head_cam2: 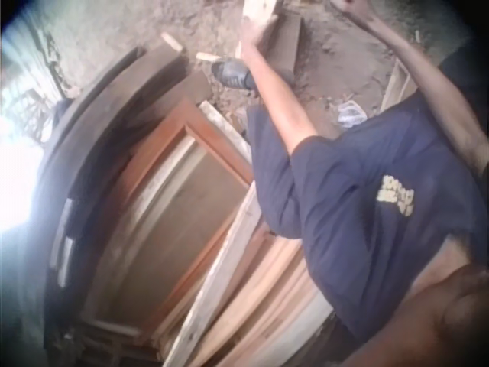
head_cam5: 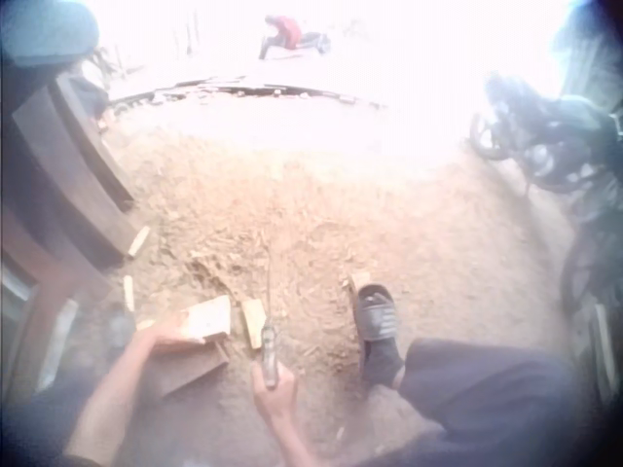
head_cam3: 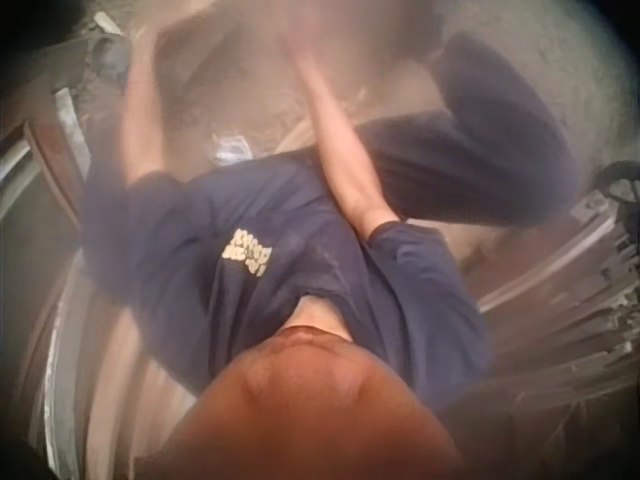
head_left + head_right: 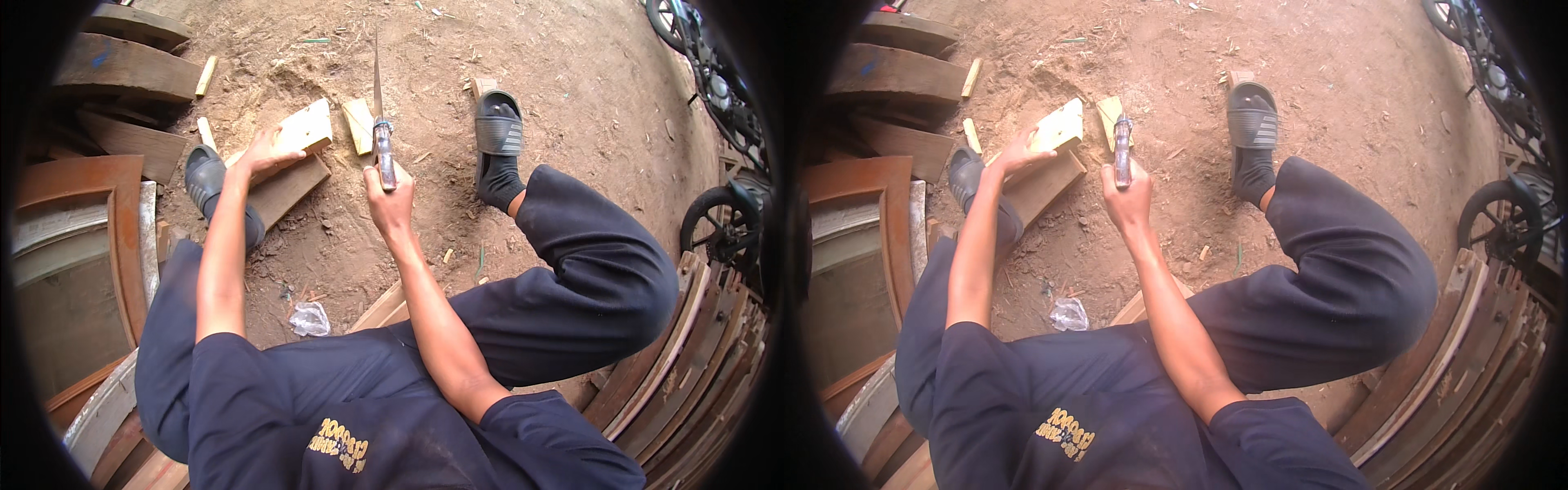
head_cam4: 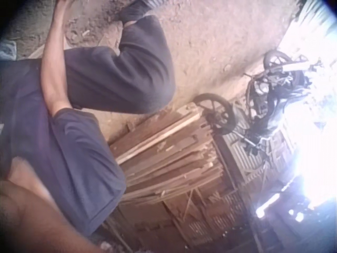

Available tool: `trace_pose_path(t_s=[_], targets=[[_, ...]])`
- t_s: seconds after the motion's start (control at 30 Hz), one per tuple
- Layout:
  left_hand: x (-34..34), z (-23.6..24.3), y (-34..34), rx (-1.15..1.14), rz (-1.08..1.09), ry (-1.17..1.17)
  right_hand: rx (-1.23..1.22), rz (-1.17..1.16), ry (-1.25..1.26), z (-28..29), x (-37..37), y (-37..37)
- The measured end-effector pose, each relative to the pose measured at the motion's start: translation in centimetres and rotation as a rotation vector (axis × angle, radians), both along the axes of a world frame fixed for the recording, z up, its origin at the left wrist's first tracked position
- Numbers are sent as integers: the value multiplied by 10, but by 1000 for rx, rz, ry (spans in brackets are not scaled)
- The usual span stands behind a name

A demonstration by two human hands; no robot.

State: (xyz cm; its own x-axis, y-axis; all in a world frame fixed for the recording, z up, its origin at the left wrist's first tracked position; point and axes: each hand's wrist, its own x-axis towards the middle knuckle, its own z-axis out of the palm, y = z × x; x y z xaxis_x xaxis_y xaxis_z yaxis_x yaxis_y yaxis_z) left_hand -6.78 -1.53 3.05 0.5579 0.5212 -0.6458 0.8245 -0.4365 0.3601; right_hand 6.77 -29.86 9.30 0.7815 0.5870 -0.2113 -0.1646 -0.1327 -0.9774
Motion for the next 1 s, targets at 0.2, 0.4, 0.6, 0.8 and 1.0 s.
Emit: trace_pose_path(t_s=[0.2, 0.4, 0.6, 0.8, 1.0], targets=[[1, 3, 33, 6, -240, 324, -51, 24, 97, -13, -16, 6], [25, -25, 55, -126, -282, 40, -5, 29, 96, -17, -18, 17], [28, -62, 66, 58, -201, 174, -35, 4, 75, -20, -18, 19], [40, -32, 45, 69, -190, 216, -26, -34, 40, -25, -11, 15], [15, -21, 33, 310, -127, 202, -20, -18, 85, -18, -16, 9]])
